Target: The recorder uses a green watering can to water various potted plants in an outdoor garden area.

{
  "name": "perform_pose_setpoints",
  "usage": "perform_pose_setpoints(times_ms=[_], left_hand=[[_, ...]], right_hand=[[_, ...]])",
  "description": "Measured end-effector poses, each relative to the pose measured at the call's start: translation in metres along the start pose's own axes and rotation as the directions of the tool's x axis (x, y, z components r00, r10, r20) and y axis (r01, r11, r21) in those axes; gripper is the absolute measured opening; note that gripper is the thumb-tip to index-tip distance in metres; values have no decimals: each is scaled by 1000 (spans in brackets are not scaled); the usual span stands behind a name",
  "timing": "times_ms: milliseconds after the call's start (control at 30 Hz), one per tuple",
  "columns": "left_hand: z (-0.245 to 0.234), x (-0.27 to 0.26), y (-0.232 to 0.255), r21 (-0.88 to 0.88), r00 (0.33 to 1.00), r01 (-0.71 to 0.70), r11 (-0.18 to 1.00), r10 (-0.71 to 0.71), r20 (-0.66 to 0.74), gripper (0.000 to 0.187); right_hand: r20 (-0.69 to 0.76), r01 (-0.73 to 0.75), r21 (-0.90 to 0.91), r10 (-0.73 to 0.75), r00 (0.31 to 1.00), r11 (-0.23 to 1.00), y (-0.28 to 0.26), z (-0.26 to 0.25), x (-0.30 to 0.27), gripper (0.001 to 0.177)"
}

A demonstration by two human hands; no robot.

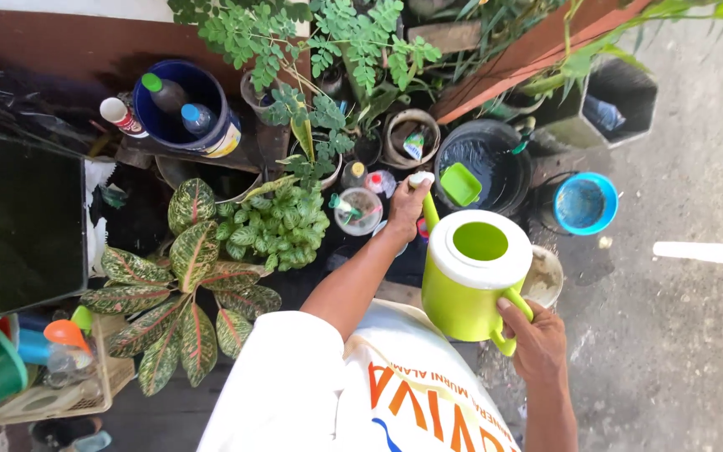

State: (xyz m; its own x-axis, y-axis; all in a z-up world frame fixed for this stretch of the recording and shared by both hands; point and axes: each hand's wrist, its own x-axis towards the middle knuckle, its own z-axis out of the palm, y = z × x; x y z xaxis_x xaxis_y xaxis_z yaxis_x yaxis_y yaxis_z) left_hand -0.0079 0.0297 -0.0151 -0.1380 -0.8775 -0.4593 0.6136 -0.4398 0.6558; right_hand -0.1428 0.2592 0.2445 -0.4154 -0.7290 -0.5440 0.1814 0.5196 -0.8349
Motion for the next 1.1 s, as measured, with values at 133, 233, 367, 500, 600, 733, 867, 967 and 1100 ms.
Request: perform_pose_setpoints(times_ms=[133,233,367,500,600,733,867,967,1100], left_hand=[[-9,2,6,35,999,47,998,-46,-23,31],[-11,-2,12,12,995,93,996,-93,-21,32],[-6,-4,24,-9,1000,25,1000,-25,10,34],[1,-8,36,-41,997,-46,998,49,63,38],[12,-29,63,-62,996,-34,998,38,82,42],[7,-48,65,-52,991,-69,996,74,113,44],[-8,-73,63,-31,980,-138,990,141,138,43],[-27,-98,58,-21,978,-162,987,163,132,40],[-54,-134,63,-22,978,-190,982,191,82,37]], right_hand=[[-24,-9,-25,9,1000,1000,-7,16,-2,17],[-38,-15,-26,14,999,1000,-7,22,-7,19],[-42,-12,-34,10,999,999,-4,19,-5,16],[-14,32,28,-32,999,999,18,5,-5,16],[-48,85,63,-82,995,994,35,2,-14,15],[-51,139,101,-134,990,985,55,-9,-27,14],[-60,231,113,-226,972,966,73,-14,-48,14],[-45,226,132,-222,974,965,74,-10,-72,13],[32,278,119,-284,958,953,97,-19,-89,11]])
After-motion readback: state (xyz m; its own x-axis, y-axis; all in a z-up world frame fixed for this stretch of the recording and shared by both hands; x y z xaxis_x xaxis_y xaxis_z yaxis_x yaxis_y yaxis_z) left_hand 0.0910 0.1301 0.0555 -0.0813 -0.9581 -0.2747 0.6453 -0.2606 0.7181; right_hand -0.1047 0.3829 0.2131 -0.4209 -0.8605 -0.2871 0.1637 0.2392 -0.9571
